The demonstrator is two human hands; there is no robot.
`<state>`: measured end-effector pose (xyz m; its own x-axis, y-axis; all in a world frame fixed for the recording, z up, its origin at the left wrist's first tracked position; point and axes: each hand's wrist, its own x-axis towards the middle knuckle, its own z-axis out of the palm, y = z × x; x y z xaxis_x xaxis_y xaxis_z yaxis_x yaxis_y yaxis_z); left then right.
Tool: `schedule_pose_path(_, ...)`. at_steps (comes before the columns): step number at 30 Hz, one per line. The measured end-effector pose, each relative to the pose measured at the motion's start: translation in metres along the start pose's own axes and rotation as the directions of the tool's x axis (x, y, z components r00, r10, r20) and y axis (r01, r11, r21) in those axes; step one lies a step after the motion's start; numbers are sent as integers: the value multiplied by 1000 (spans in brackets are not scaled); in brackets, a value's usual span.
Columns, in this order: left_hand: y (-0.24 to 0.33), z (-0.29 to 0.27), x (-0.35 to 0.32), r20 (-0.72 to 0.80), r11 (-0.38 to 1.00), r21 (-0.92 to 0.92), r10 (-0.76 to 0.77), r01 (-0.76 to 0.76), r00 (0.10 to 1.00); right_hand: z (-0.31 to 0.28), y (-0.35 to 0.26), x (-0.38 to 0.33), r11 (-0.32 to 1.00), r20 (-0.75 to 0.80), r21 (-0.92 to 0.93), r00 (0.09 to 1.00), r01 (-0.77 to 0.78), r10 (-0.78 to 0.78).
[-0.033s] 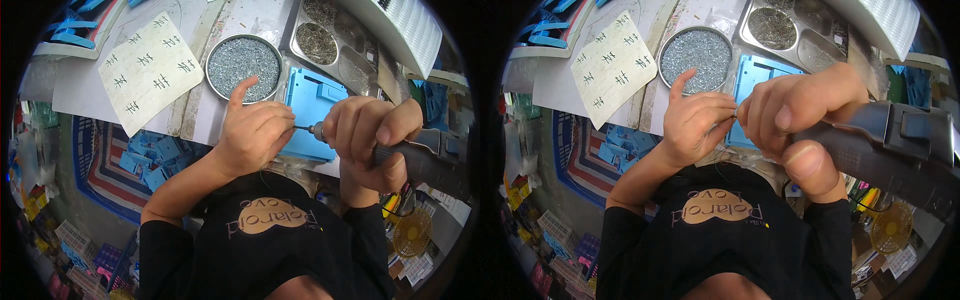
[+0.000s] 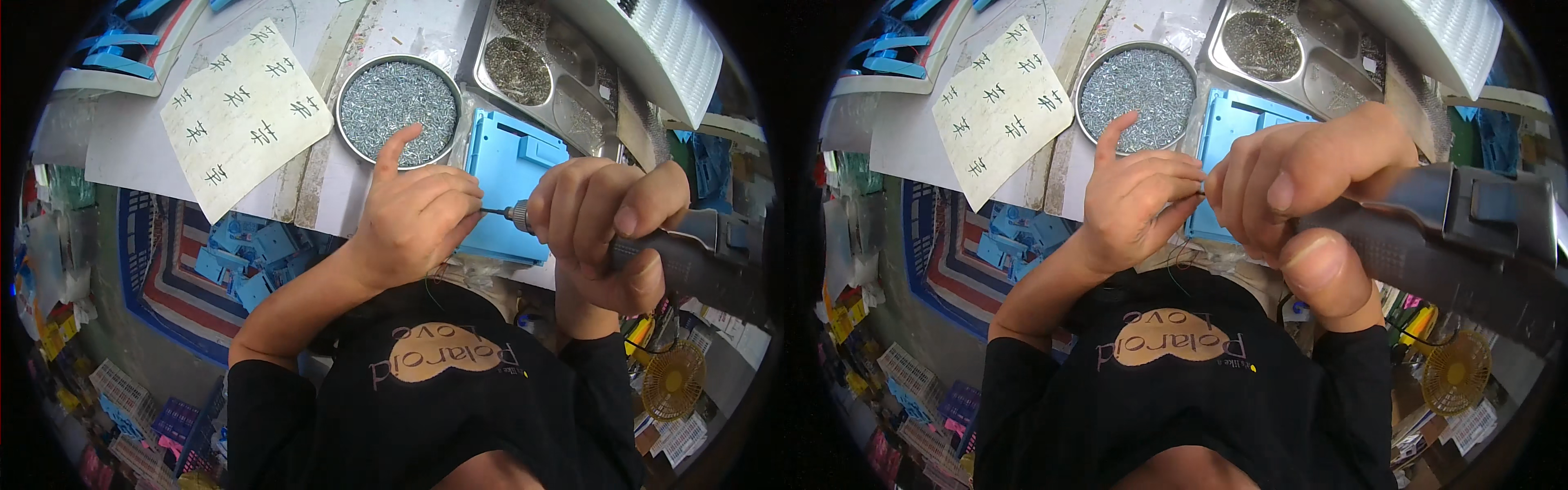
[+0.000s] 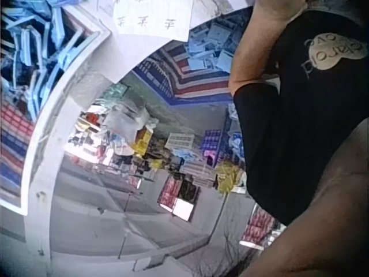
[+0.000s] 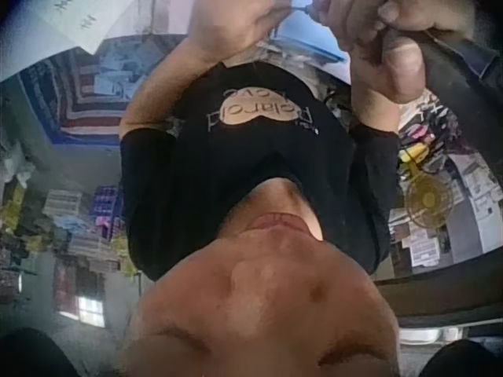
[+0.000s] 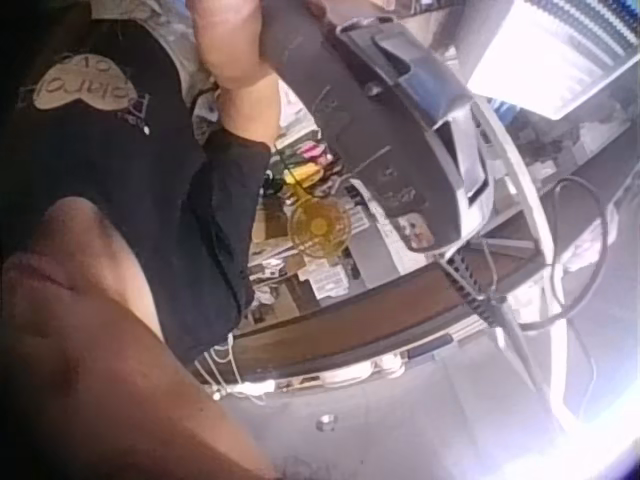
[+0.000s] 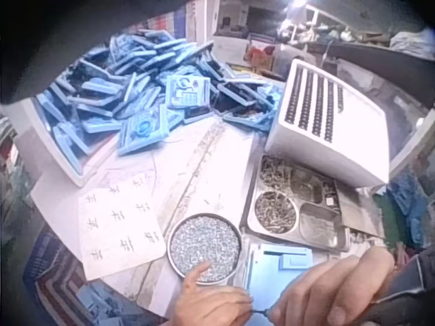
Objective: The recorder is assembling internal components of a blue electronic device, including screwing the housing and soldering wires to a speaker and circuit board.
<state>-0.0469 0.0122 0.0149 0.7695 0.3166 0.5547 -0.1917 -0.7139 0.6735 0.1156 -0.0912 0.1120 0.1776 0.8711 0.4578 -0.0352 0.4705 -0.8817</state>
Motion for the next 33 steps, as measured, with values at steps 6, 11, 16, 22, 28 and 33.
schedule_pose_path(6,-55,-26,14,-51,714,662,-257,225,965,14,18,-12,993,-152,-43,983,-112,104)
schedule_pose_path(11,-60,-22,8,-21,796,558,-267,232,964,18,20,-22,959,-179,-166,963,-230,200)
schedule_pose_path(16,-81,-14,8,-83,750,641,-140,161,987,10,25,-25,897,11,-364,962,-252,274)
schedule_pose_path(22,-61,-24,10,79,904,388,-229,182,970,13,30,-26,903,38,-384,974,-192,223)
schedule_pose_path(28,0,-17,-9,152,985,-26,-166,172,974,10,6,-9,999,-32,-10,999,-38,37)
schedule_pose_path(33,10,-7,-18,65,998,10,-63,63,996,15,-6,-14,1000,-42,29,999,0,1)
